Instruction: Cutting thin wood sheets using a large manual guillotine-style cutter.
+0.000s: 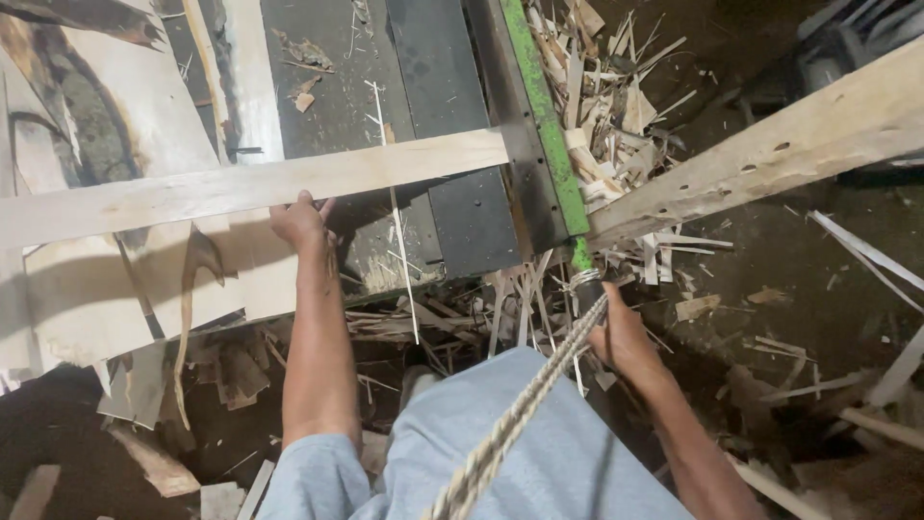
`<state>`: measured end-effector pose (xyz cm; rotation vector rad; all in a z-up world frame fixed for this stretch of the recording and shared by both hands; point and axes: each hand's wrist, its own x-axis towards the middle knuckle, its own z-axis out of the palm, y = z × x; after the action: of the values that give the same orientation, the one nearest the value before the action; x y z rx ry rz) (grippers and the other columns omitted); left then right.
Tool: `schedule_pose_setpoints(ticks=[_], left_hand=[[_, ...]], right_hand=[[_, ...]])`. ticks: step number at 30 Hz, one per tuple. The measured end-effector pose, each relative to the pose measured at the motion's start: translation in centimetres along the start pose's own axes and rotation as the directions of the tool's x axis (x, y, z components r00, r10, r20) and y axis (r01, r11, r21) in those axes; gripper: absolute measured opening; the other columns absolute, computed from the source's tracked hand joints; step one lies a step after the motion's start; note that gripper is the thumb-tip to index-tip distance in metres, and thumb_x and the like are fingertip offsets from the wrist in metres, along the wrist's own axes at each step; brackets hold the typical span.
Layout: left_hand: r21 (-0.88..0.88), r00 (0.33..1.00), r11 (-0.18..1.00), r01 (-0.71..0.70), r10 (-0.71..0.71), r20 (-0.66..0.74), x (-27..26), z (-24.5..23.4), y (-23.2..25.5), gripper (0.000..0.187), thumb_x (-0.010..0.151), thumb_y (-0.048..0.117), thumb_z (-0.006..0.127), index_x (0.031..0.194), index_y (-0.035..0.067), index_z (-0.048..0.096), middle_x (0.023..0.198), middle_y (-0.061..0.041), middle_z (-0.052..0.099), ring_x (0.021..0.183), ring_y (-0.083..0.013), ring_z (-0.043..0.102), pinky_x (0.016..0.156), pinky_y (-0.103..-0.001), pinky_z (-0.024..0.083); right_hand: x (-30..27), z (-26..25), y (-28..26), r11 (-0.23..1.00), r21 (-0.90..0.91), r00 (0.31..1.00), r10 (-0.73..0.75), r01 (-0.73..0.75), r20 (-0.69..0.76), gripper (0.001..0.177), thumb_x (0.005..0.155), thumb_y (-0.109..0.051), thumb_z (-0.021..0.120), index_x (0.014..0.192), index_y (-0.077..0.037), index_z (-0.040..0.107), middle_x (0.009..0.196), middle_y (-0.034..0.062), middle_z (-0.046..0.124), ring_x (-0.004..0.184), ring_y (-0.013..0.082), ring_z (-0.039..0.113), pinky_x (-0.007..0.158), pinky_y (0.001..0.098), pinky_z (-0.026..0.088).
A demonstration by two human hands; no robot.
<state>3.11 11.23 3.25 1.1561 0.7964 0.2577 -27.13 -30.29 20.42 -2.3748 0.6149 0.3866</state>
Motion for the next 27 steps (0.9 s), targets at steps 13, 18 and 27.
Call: schedule_pose_setpoints(ticks=[13,18,27], left_hand=[[-0.119,0.996,0.991,0.056,-0.047,0.079,1.3,-1.0,-2.4,0.034,0.096,-0.004,0.052,0.128,-0.013,0.047,0.116,-0.025,0.062,0.089,-0.0351,0.074,0.071,-0.041,0.066],[-0.154,0.996,0.987,0.036,-0.023,0.087,1.1,-1.3,-1.4,0.034,0.098,-0.002,0.053,0.129,-0.014,0.047,0.112,-0.025,0.059,0.088,-0.0349,0.070,0.071,-0.045,0.066],[-0.029,0.988,0.999,-0.047,0.050,0.149,-2.6,-5.2,1.0,0.031,0.100,0.003,0.056,0.129,-0.004,0.049,0.105,-0.016,0.062,0.080,-0.0244,0.069,0.069,-0.040,0.065]], right_hand=[[3.7,8.2,7.0,0.984,0.127,0.991,-0.116,0.124,-0.066,0.049,0.085,-0.015,0.070,0.129,-0.004,0.052,0.090,0.0230,0.071,0.077,0.0335,0.071,0.070,0.0454,0.056],[4.2,9.6,7.8,0.998,0.033,0.990,-0.045,0.050,-0.132,0.035,0.089,-0.016,0.069,0.120,-0.004,0.056,0.092,0.0219,0.070,0.085,0.0383,0.066,0.074,0.0475,0.052],[0.9,0.8,4.0,0.897,0.439,0.999,0.047,-0.048,0.013,0.043,0.098,-0.036,0.070,0.124,-0.003,0.067,0.089,0.0127,0.066,0.073,0.0222,0.061,0.063,0.0398,0.050]])
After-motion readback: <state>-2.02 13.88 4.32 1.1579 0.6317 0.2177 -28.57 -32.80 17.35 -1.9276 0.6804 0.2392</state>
